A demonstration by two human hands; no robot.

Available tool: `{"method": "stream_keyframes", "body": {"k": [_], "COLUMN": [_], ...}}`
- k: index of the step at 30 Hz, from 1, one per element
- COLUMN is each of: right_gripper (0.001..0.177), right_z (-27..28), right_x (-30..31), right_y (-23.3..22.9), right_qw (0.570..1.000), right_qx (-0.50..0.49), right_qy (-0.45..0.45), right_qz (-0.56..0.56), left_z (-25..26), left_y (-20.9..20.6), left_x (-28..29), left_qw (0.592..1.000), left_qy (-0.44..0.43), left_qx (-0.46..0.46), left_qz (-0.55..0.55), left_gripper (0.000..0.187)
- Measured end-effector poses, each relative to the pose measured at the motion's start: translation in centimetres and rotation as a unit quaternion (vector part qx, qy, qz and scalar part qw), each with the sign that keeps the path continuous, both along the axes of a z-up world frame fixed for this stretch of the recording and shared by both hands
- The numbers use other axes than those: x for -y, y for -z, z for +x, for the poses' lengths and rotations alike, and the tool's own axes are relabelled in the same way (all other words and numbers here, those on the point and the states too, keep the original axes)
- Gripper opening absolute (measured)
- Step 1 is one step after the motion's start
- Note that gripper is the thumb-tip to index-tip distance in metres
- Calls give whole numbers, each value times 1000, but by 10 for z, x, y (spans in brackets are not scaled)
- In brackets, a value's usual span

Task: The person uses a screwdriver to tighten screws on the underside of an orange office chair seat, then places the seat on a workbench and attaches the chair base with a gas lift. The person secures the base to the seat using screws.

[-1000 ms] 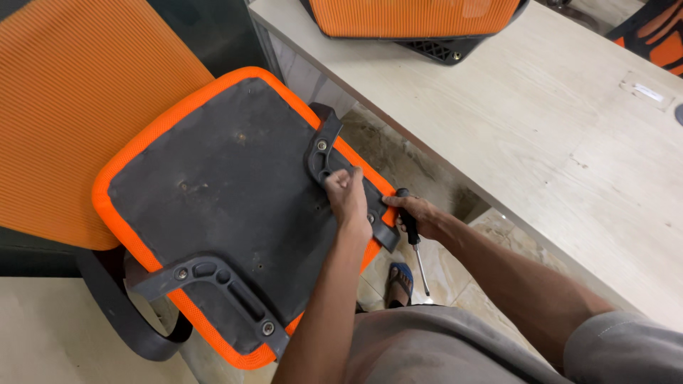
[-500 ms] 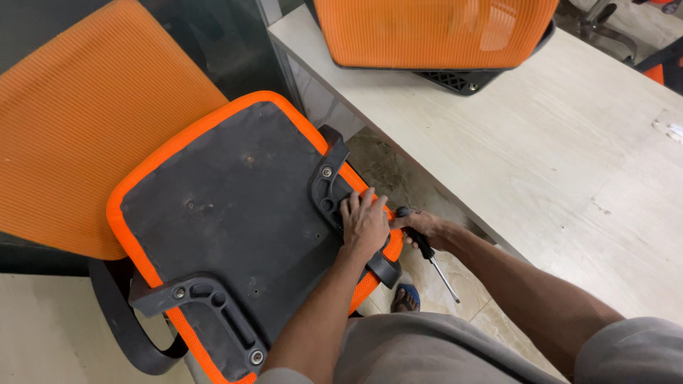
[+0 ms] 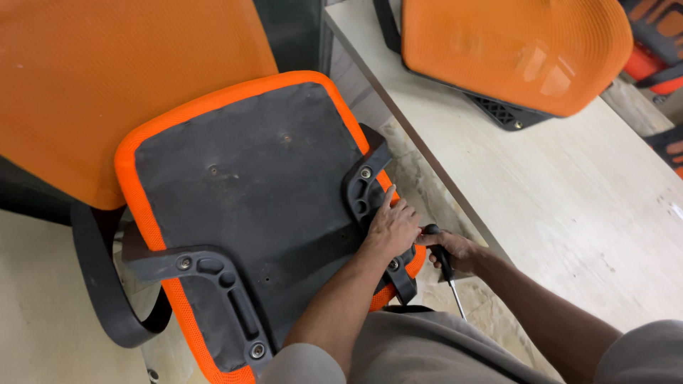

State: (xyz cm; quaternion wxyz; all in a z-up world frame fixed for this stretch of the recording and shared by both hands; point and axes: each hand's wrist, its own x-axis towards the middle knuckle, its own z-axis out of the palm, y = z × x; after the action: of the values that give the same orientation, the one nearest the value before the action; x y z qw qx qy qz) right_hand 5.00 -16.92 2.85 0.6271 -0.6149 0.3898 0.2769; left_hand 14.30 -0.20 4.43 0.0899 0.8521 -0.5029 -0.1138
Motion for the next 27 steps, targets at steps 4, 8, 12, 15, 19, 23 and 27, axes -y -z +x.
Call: {"method": "stream_keyframes", "body": {"k": [4,8,12,15,19,23,27], "right_gripper": [60,70,74,61,39,32,28], "right_z": [13,51,91,111,123,127,131], "right_x": [10,11,9,9,7,4,1], "right_y": [-4,1,4,7,10,10,-5], "right_qw": [1000,998,996,990,993,996,981], "right_qx": [9,40,81,113,71,49,179], "right_qy": [13,10,-33,-86,-89,-79,-47], "right_qz": [9,40,31,15,-6,-17,-58], "left_z": [-1,8,15,17,20,22,21], "left_y": [3,-1,-10,-9,-4,-3,-3], "left_x": [-22,-55,-58,-53,-49,-51,-53], "left_qw": [991,944,880,884,878,875,875], "left_qy": [-81,-265,-446,-448,-458,-458,-456], "left_qx": [61,121,-26,-50,-66,-98,-87], "left_qz": [-90,-156,-161,-126,-123,-123,-133], "left_gripper": [42,67,91,90,90,90,88]}}
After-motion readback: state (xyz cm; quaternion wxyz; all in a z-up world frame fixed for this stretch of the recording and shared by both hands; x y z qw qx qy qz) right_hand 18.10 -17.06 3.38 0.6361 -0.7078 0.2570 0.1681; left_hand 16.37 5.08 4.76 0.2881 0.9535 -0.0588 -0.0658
